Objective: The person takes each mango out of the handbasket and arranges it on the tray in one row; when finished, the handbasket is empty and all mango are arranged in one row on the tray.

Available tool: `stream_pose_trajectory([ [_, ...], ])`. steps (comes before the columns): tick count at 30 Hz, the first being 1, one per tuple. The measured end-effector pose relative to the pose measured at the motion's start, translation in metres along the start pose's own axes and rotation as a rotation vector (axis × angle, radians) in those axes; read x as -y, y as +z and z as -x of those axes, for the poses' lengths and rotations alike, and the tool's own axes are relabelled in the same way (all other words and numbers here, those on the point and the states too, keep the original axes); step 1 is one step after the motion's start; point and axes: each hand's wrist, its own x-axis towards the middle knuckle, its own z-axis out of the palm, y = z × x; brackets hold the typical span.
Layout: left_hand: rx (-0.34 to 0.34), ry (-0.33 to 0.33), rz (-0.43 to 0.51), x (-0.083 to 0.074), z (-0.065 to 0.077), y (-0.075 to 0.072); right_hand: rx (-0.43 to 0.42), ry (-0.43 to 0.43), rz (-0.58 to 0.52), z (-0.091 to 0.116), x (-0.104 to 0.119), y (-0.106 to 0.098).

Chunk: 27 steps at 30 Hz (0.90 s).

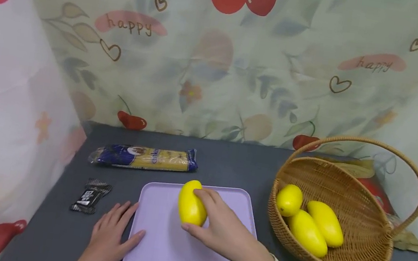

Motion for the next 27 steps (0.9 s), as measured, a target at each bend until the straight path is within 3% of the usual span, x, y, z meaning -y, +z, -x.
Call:
stream_pose_trajectory([
  [6, 0.017, -0.014, -0.016, -0.002, -0.003, 0.000, 0.010, 0.023, -0.060, -0.030, 0.001, 0.041],
  [12, 0.003, -0.019, -0.020, 0.000, -0.002, 0.001, 0.048, 0.014, -0.061, -0.046, 0.002, 0.071],
  [21, -0.025, 0.012, -0.007, -0.002, -0.002, 0.003, 0.078, 0.020, -0.137, -0.047, 0.002, 0.085],
  [27, -0.002, -0.016, -0.008, -0.001, -0.001, 0.000, 0.057, 0.005, -0.210, -0.054, 0.004, 0.094],
])
